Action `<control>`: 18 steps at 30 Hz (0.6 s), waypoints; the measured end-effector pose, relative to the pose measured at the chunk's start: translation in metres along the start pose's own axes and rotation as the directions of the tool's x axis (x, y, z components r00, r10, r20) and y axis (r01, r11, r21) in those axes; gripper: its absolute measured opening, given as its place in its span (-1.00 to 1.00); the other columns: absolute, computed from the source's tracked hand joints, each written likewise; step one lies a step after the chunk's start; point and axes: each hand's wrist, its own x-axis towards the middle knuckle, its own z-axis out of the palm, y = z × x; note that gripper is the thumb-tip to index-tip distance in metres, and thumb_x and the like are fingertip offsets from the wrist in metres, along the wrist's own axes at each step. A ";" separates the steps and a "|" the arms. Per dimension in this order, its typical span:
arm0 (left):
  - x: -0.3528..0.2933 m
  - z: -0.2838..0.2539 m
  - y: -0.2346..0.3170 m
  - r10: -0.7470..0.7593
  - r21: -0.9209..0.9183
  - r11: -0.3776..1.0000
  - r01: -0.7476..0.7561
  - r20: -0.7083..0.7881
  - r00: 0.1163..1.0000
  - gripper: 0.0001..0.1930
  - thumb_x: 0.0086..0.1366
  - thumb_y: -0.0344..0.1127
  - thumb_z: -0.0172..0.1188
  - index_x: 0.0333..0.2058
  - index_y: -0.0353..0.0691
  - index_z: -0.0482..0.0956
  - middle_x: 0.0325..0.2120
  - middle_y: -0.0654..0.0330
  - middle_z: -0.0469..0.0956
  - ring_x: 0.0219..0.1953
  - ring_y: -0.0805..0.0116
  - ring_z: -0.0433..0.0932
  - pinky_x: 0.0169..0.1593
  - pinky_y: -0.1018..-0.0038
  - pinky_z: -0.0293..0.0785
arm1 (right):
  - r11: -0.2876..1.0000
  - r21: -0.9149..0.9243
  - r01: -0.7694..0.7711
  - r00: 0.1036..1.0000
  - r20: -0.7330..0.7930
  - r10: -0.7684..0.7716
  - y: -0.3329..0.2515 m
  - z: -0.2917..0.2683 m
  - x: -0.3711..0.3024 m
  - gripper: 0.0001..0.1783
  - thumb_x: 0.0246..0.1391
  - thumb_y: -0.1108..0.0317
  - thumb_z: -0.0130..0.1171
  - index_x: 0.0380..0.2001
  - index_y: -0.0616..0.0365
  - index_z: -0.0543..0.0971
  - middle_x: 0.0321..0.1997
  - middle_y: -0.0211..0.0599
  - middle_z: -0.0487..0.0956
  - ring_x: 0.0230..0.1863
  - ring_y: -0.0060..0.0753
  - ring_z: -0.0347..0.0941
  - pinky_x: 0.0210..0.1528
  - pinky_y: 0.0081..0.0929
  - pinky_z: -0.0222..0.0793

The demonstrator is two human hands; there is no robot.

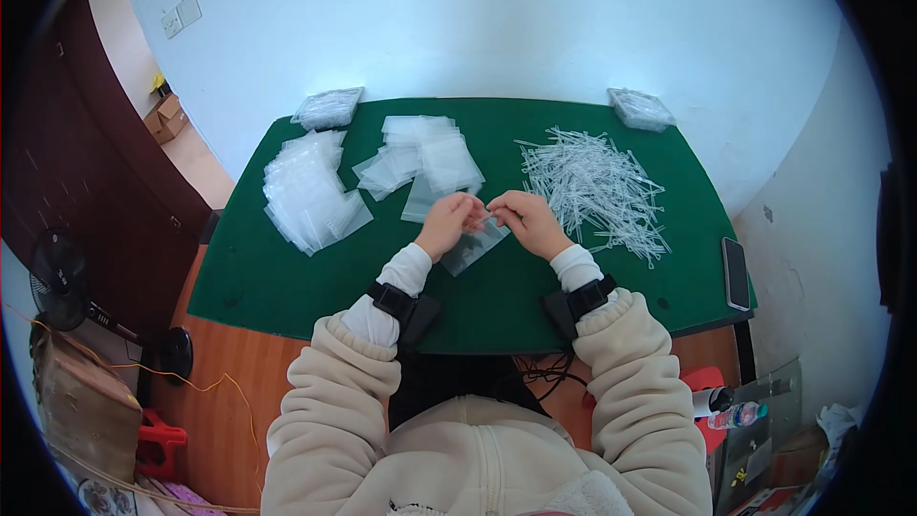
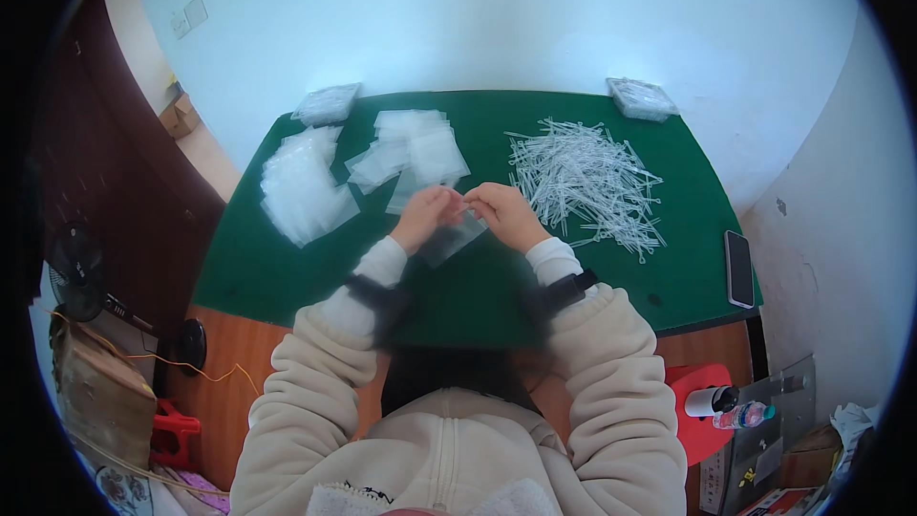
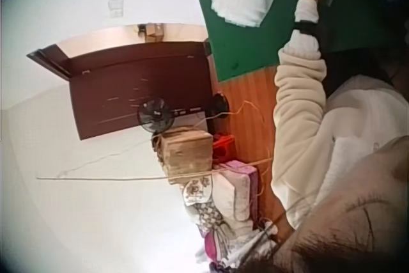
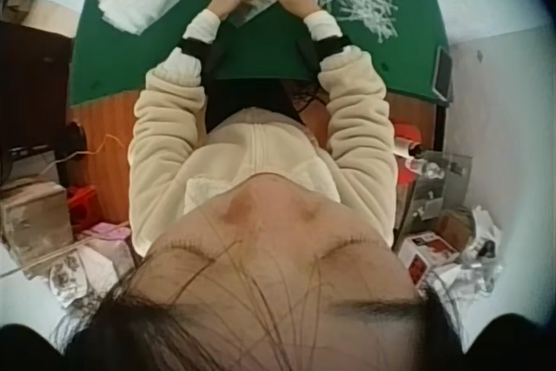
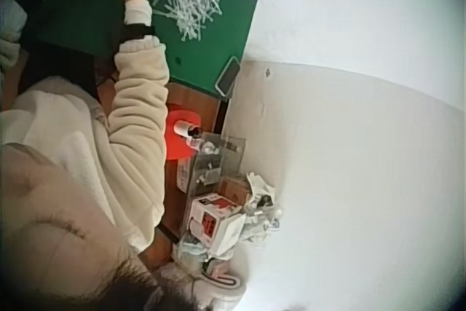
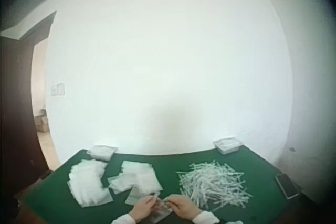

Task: Manually packaging small white items into clear plastic bags at a workstation.

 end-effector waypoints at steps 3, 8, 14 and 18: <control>-0.006 0.007 0.006 -0.093 0.055 0.995 0.083 0.209 0.973 -0.75 0.32 -0.25 -0.18 -0.27 -0.27 0.44 -0.38 0.19 0.53 -0.47 0.54 0.46 -0.39 0.62 0.38 | 1.000 0.028 -0.006 0.999 -0.044 0.007 -0.002 0.002 -0.001 -0.88 -0.02 0.51 0.05 -0.36 0.27 0.50 -0.45 -0.20 0.53 -0.46 -0.39 0.49 -0.40 -0.55 0.37; -0.006 0.005 0.011 -0.159 0.051 0.987 0.151 0.253 0.954 -0.73 0.29 -0.24 -0.16 -0.25 -0.31 0.43 -0.40 0.15 0.51 -0.53 0.54 0.42 -0.43 0.62 0.37 | 0.982 0.115 -0.152 0.971 -0.167 0.170 -0.001 0.001 -0.001 -0.86 -0.04 0.52 0.11 -0.34 0.30 0.52 -0.45 -0.22 0.57 -0.47 -0.50 0.51 -0.41 -0.64 0.40; -0.006 0.005 0.009 -0.121 0.027 0.993 0.118 0.304 0.945 -0.74 0.31 -0.28 -0.19 -0.30 -0.33 0.43 -0.50 0.21 0.48 -0.67 0.63 0.27 -0.57 0.68 0.25 | 0.977 0.161 -0.142 0.959 -0.220 0.176 0.004 0.004 -0.001 -0.83 -0.07 0.51 0.15 -0.33 0.30 0.53 -0.47 -0.23 0.57 -0.48 -0.51 0.52 -0.41 -0.66 0.40; -0.006 0.006 0.008 -0.120 -0.010 0.992 0.129 0.318 0.941 -0.74 0.32 -0.26 -0.19 -0.29 -0.32 0.42 -0.54 0.27 0.42 -0.69 0.65 0.19 -0.60 0.69 0.18 | 0.976 0.164 -0.142 0.957 -0.230 0.178 0.006 0.004 -0.001 -0.83 -0.07 0.51 0.16 -0.34 0.31 0.54 -0.47 -0.23 0.58 -0.48 -0.52 0.52 -0.41 -0.66 0.40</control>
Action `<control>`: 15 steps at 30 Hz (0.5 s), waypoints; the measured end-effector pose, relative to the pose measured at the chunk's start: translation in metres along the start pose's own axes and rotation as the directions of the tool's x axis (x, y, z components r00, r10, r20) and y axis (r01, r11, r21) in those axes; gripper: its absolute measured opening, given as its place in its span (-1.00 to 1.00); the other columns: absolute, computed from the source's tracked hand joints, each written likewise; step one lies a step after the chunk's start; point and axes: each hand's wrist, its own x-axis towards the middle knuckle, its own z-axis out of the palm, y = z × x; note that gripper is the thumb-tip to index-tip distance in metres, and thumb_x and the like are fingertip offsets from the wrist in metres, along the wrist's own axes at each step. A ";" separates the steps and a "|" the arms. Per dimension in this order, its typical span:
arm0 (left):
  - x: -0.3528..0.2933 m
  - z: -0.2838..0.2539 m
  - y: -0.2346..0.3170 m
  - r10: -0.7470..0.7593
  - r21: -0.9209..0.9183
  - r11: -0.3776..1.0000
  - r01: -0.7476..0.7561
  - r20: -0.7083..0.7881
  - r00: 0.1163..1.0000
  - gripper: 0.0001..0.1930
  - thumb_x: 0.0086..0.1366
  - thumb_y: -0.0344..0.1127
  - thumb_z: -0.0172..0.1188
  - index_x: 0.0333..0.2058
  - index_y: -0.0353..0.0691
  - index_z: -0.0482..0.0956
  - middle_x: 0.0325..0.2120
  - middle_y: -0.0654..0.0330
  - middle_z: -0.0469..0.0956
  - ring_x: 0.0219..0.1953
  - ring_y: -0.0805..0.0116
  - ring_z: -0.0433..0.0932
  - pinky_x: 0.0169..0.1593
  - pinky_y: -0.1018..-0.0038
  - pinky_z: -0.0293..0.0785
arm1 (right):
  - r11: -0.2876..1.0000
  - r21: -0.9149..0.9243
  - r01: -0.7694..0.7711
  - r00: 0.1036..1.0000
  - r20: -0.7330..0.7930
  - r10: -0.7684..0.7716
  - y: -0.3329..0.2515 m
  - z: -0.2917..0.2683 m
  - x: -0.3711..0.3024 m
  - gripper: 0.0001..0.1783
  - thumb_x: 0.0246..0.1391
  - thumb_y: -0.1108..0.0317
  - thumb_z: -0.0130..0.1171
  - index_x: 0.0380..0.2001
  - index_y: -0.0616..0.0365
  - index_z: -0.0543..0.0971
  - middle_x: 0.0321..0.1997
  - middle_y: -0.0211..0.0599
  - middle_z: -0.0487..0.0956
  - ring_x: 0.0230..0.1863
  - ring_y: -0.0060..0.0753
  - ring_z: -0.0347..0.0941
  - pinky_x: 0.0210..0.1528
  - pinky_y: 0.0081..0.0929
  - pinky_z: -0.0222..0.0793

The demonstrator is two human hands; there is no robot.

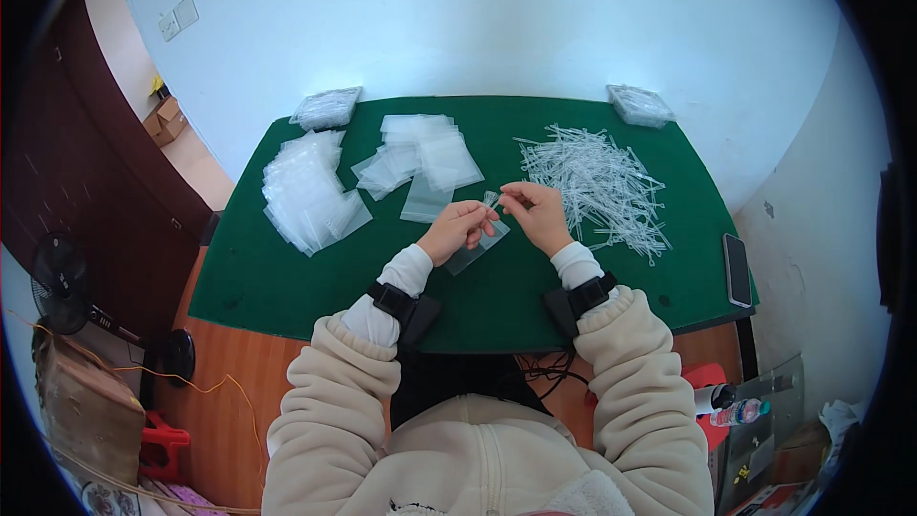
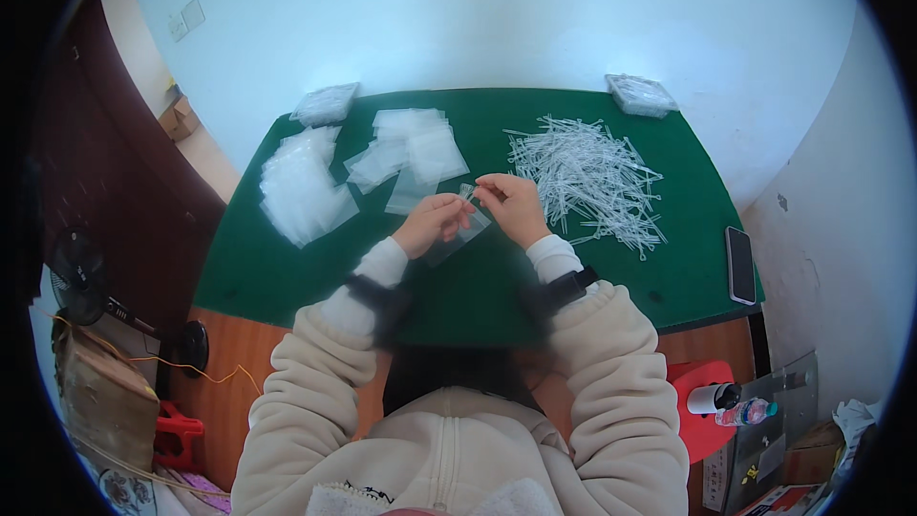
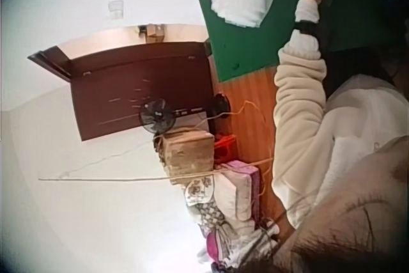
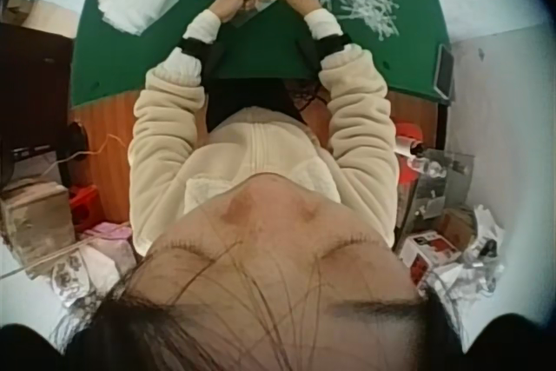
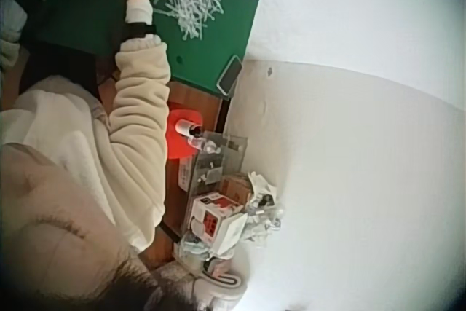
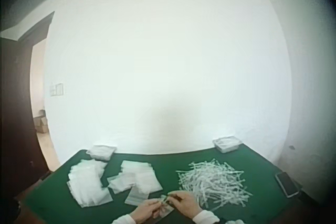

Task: Manually packaging small white items into clear plastic bags at a workstation.

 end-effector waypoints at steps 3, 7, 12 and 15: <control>-0.001 0.001 0.001 -0.015 -0.008 1.000 0.015 0.023 1.000 -0.74 0.33 -0.26 -0.19 -0.28 -0.31 0.42 -0.54 0.29 0.40 -0.69 0.66 0.15 -0.61 0.69 0.12 | 1.000 -0.015 -0.004 1.000 -0.001 0.004 -0.001 0.000 -0.001 -0.84 -0.08 0.50 0.17 -0.36 0.30 0.55 -0.47 -0.23 0.58 -0.48 -0.52 0.52 -0.42 -0.65 0.40; -0.003 0.002 0.004 -0.056 -0.028 0.998 0.058 0.050 0.997 -0.75 0.33 -0.25 -0.19 -0.26 -0.28 0.41 -0.55 0.32 0.38 -0.69 0.68 0.09 -0.61 0.70 0.05 | 0.998 -0.056 0.021 1.000 -0.004 -0.021 -0.003 -0.001 -0.001 -0.86 -0.09 0.49 0.18 -0.39 0.29 0.56 -0.47 -0.24 0.58 -0.48 -0.52 0.51 -0.42 -0.64 0.39; -0.006 0.003 0.004 -0.075 -0.050 0.996 0.078 0.053 0.996 -0.76 0.31 -0.23 -0.16 -0.25 -0.24 0.43 -0.58 0.38 0.29 -0.67 0.69 0.05 -0.60 0.72 -0.05 | 0.994 -0.092 0.060 0.998 0.013 -0.059 -0.005 -0.001 -0.002 -0.86 -0.11 0.49 0.19 -0.39 0.27 0.57 -0.48 -0.24 0.57 -0.49 -0.53 0.50 -0.42 -0.64 0.38; -0.005 0.004 0.003 -0.072 -0.052 0.996 0.074 0.049 0.996 -0.77 0.31 -0.23 -0.15 -0.26 -0.23 0.42 -0.60 0.41 0.24 -0.67 0.69 0.05 -0.60 0.73 -0.06 | 0.995 -0.092 0.036 0.999 0.035 -0.032 -0.009 0.000 -0.003 -0.85 -0.10 0.48 0.19 -0.38 0.26 0.57 -0.46 -0.25 0.57 -0.48 -0.53 0.50 -0.42 -0.64 0.38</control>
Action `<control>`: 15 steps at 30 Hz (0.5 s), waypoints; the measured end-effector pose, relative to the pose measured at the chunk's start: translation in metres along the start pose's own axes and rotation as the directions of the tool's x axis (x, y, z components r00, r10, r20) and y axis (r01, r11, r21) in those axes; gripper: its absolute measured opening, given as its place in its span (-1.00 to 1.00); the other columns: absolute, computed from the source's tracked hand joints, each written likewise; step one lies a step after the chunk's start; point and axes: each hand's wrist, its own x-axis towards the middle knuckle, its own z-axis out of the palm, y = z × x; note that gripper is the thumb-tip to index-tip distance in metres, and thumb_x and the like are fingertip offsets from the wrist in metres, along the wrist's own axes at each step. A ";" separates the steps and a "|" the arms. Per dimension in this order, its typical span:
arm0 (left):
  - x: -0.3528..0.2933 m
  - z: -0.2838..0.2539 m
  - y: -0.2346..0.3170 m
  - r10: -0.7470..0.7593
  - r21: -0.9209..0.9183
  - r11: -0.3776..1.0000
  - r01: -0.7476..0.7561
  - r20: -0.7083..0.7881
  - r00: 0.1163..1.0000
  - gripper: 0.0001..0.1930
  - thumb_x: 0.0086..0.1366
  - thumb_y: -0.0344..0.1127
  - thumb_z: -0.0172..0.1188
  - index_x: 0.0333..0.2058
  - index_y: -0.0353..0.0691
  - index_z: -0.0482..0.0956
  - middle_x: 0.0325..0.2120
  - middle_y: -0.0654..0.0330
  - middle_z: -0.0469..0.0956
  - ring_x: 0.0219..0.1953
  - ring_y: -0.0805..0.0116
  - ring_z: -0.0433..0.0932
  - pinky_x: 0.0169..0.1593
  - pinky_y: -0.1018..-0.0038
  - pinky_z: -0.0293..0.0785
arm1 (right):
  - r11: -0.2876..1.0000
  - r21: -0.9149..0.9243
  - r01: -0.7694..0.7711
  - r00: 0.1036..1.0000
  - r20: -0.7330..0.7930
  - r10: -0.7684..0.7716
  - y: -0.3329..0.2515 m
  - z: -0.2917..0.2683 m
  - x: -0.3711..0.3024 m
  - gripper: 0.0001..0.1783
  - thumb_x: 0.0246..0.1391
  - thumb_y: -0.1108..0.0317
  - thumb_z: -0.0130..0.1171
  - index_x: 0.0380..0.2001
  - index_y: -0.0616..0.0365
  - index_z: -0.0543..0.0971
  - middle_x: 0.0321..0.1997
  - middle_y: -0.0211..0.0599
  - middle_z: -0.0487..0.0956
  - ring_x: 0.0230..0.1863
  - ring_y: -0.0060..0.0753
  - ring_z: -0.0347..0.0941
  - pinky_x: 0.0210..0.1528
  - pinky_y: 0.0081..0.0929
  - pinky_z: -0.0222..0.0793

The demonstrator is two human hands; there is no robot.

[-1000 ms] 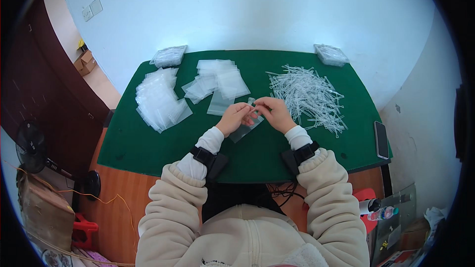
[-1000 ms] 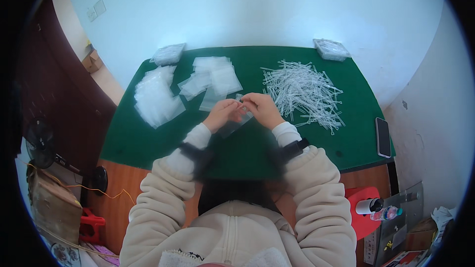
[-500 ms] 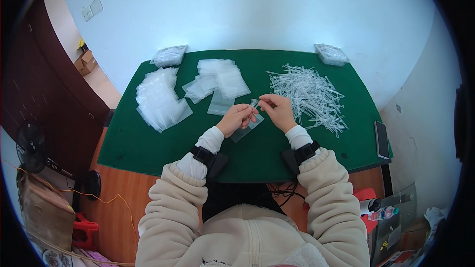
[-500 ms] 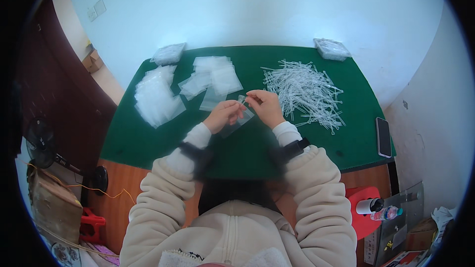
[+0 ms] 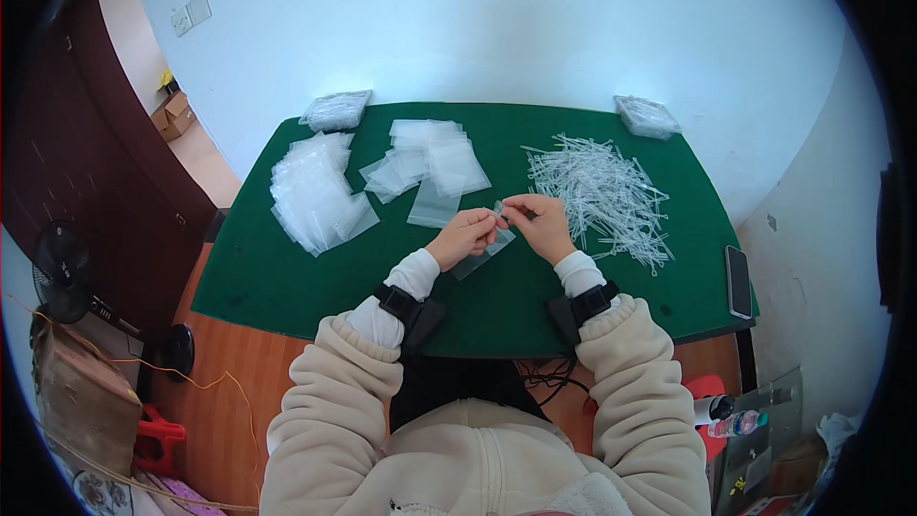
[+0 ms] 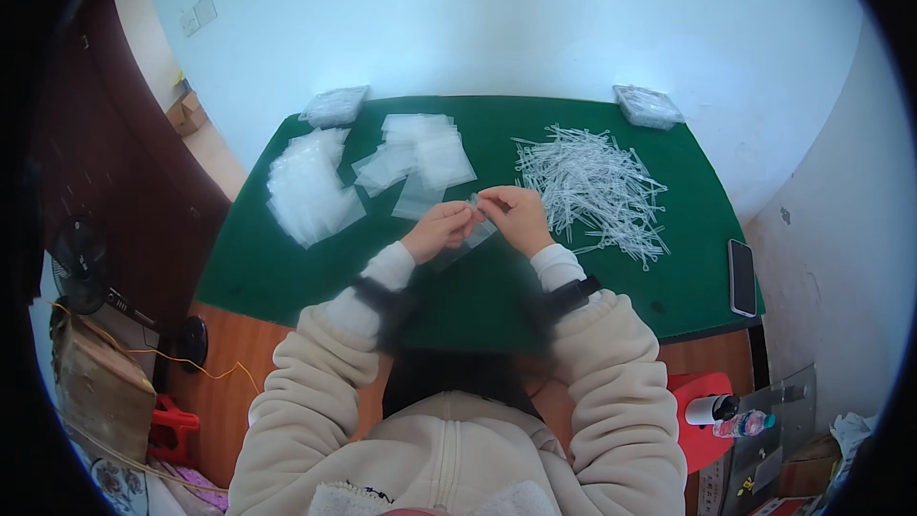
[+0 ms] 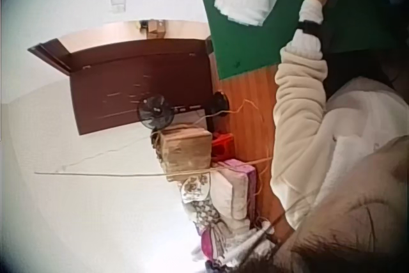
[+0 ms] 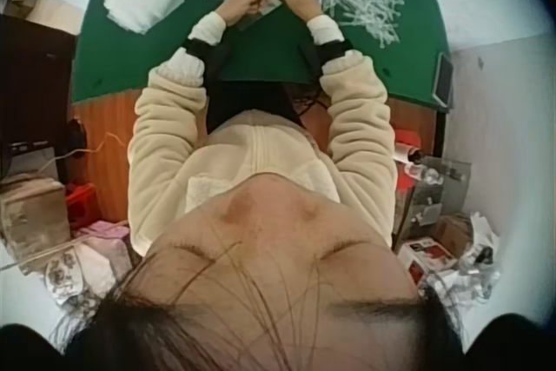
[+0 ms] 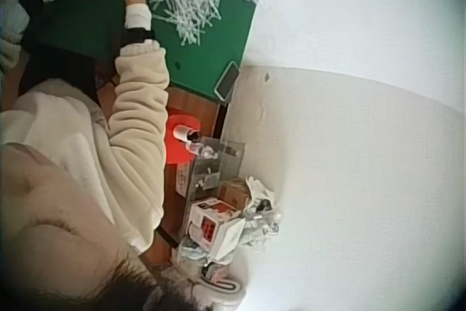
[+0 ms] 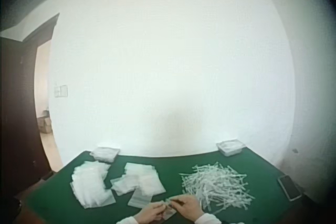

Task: Manually packaging small white items into clear plastic bags at a workstation.

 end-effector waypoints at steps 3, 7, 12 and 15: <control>0.002 0.001 0.000 0.019 0.005 1.000 -0.018 -0.027 0.999 -0.78 0.32 -0.22 -0.16 -0.28 -0.21 0.42 -0.63 0.43 0.20 -0.67 0.69 0.04 -0.60 0.73 -0.06 | 0.999 -0.026 -0.020 0.998 -0.057 0.019 0.003 -0.001 0.003 -0.85 -0.10 0.45 0.20 -0.39 0.24 0.57 -0.45 -0.25 0.57 -0.47 -0.48 0.50 -0.41 -0.61 0.38; 0.004 0.001 0.001 0.088 0.011 0.996 -0.087 -0.140 0.986 -0.78 0.33 -0.22 -0.17 -0.32 -0.20 0.40 -0.66 0.45 0.16 -0.66 0.69 0.04 -0.60 0.73 -0.06 | 0.967 -0.244 -0.067 0.978 -0.208 0.016 0.022 -0.014 0.006 -0.88 -0.13 0.39 0.21 -0.46 0.18 0.57 -0.45 -0.26 0.56 -0.43 -0.36 0.49 -0.38 -0.47 0.38; 0.008 -0.012 -0.005 0.221 0.037 0.974 -0.225 -0.387 0.895 -0.79 0.33 -0.22 -0.16 -0.35 -0.19 0.39 -0.68 0.46 0.15 -0.66 0.70 0.04 -0.60 0.72 -0.05 | 0.724 -0.666 -0.179 0.980 -0.189 0.069 0.037 -0.024 0.007 -0.86 -0.20 0.26 0.22 -0.58 0.08 0.56 -0.46 -0.30 0.54 -0.34 -0.21 0.44 -0.33 -0.27 0.30; 0.010 -0.014 -0.007 0.273 0.082 0.961 -0.266 -0.461 0.844 -0.77 0.33 -0.23 -0.15 -0.38 -0.21 0.41 -0.68 0.45 0.17 -0.66 0.70 0.07 -0.61 0.71 -0.02 | 0.625 -0.751 -0.212 0.977 -0.156 0.143 0.040 -0.023 0.005 -0.84 -0.23 0.20 0.22 -0.61 0.04 0.56 -0.48 -0.30 0.53 -0.34 -0.19 0.43 -0.32 -0.24 0.29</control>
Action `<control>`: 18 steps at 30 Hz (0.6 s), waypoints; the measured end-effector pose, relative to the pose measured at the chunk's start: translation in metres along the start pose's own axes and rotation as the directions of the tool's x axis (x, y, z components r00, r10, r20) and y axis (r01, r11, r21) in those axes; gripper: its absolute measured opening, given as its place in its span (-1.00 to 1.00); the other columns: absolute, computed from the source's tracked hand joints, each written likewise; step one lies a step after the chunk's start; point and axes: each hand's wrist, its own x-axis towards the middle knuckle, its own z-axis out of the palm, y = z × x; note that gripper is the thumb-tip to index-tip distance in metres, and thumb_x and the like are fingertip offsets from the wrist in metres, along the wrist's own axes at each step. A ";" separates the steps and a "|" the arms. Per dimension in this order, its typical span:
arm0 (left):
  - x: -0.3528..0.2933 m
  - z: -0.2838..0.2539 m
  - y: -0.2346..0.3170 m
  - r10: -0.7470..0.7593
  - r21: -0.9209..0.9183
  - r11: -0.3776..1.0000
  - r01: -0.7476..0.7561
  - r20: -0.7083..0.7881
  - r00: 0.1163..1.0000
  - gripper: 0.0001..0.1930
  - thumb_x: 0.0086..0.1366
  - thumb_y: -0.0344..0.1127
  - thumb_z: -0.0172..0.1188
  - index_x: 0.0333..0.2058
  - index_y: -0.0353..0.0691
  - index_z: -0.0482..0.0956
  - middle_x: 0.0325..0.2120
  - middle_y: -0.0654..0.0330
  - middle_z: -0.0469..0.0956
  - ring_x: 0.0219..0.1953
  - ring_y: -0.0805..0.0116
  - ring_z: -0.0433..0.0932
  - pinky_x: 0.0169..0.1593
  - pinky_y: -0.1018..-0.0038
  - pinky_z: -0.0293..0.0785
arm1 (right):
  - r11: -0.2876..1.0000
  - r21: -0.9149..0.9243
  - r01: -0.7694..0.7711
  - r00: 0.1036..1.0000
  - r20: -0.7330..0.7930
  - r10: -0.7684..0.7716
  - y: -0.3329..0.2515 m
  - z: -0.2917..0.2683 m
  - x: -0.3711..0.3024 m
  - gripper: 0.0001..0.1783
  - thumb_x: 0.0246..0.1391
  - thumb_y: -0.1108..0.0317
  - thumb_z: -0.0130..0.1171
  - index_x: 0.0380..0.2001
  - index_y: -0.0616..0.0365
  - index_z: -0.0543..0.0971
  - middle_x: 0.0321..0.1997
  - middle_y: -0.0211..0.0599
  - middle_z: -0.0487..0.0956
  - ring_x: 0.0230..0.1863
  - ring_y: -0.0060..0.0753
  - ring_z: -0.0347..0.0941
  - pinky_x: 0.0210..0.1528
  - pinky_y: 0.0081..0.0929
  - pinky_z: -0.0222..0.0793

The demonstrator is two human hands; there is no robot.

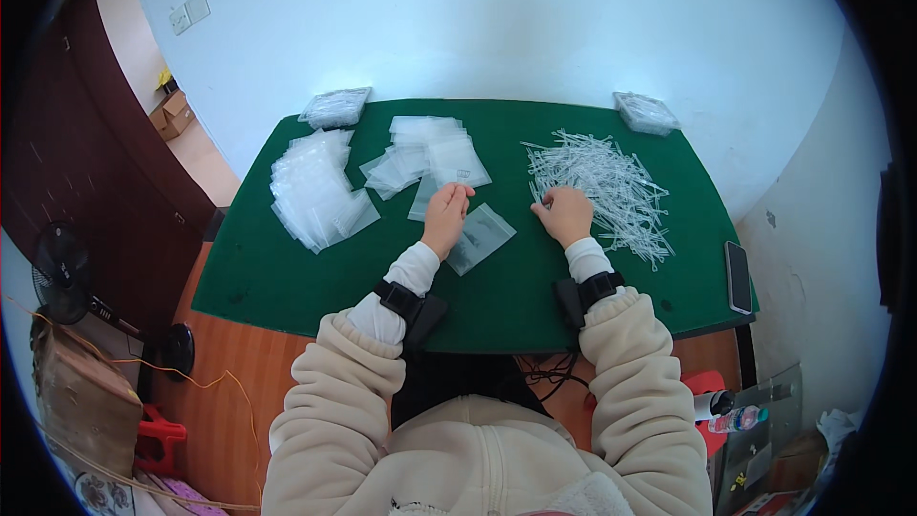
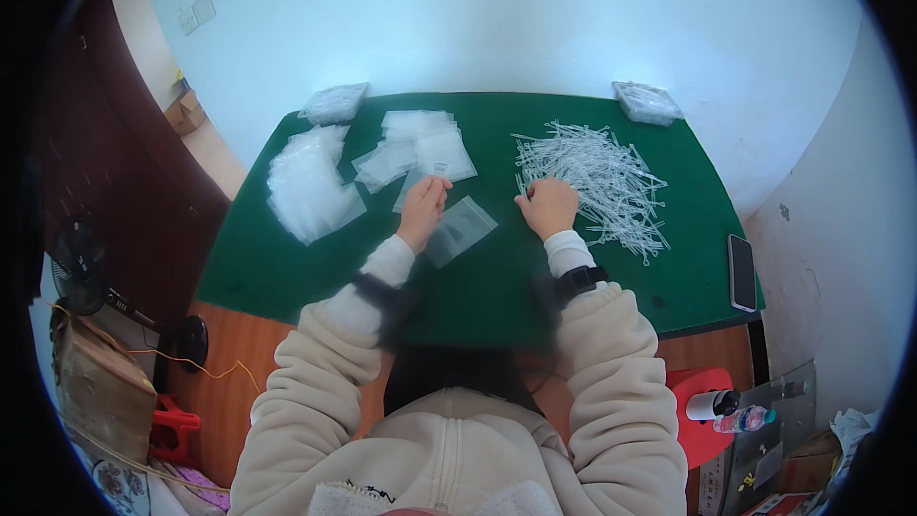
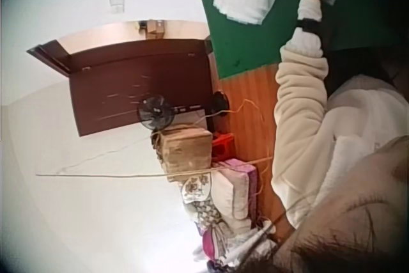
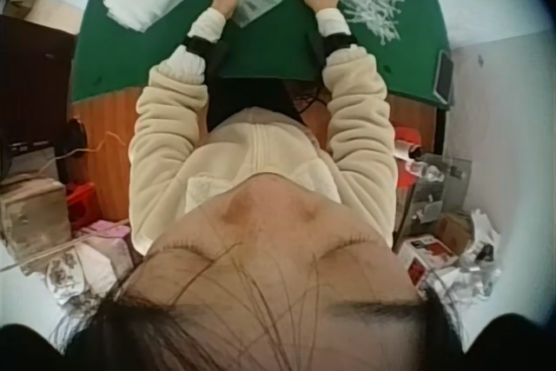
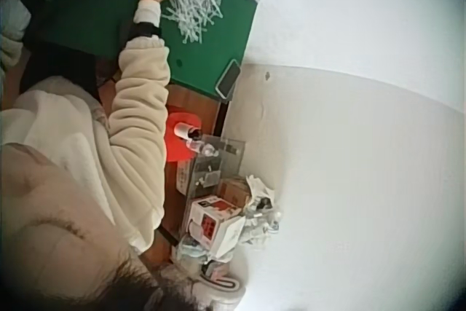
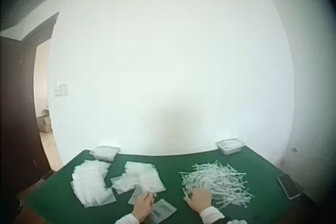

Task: Manually packaging small white items into clear plastic bags at a workstation.

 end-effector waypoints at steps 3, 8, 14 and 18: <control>0.000 -0.001 -0.001 0.049 0.043 0.998 -0.047 -0.053 0.997 -0.75 0.32 -0.24 -0.15 -0.43 -0.24 0.43 -0.69 0.44 0.20 -0.66 0.69 0.11 -0.60 0.70 0.03 | 0.996 -0.087 -0.006 0.998 0.068 0.012 0.000 0.004 -0.002 -0.82 -0.26 0.17 0.21 -0.62 0.02 0.57 -0.52 -0.30 0.53 -0.38 -0.19 0.44 -0.34 -0.25 0.30; 0.000 -0.001 0.000 -0.014 -0.115 0.993 0.013 -0.009 1.000 -0.77 0.32 -0.26 -0.14 -0.42 -0.24 0.43 -0.67 0.43 0.22 -0.65 0.69 0.12 -0.60 0.70 0.03 | 0.995 -0.096 -0.011 0.994 0.110 0.022 0.001 0.008 -0.002 -0.90 -0.26 0.26 0.16 -0.65 0.00 0.55 -0.52 -0.30 0.52 -0.36 -0.18 0.44 -0.34 -0.21 0.27; 0.004 -0.003 -0.008 0.044 0.009 0.999 -0.044 0.008 0.999 -0.79 0.33 -0.26 -0.14 -0.37 -0.22 0.43 -0.62 0.42 0.24 -0.60 0.68 0.15 -0.54 0.72 0.08 | 0.993 -0.117 0.028 0.998 0.067 -0.020 -0.002 0.008 -0.005 -0.93 -0.23 0.30 0.12 -0.61 0.01 0.53 -0.51 -0.29 0.52 -0.36 -0.19 0.43 -0.32 -0.15 0.25; 0.005 -0.003 -0.009 0.108 0.100 0.989 -0.106 -0.018 0.994 -0.78 0.34 -0.26 -0.16 -0.35 -0.24 0.43 -0.60 0.41 0.25 -0.58 0.66 0.18 -0.50 0.71 0.12 | 0.995 0.061 0.075 0.996 0.039 -0.078 -0.007 0.003 -0.003 -0.91 -0.12 0.30 0.10 -0.56 0.05 0.52 -0.49 -0.27 0.51 -0.29 -0.18 0.41 -0.30 -0.20 0.24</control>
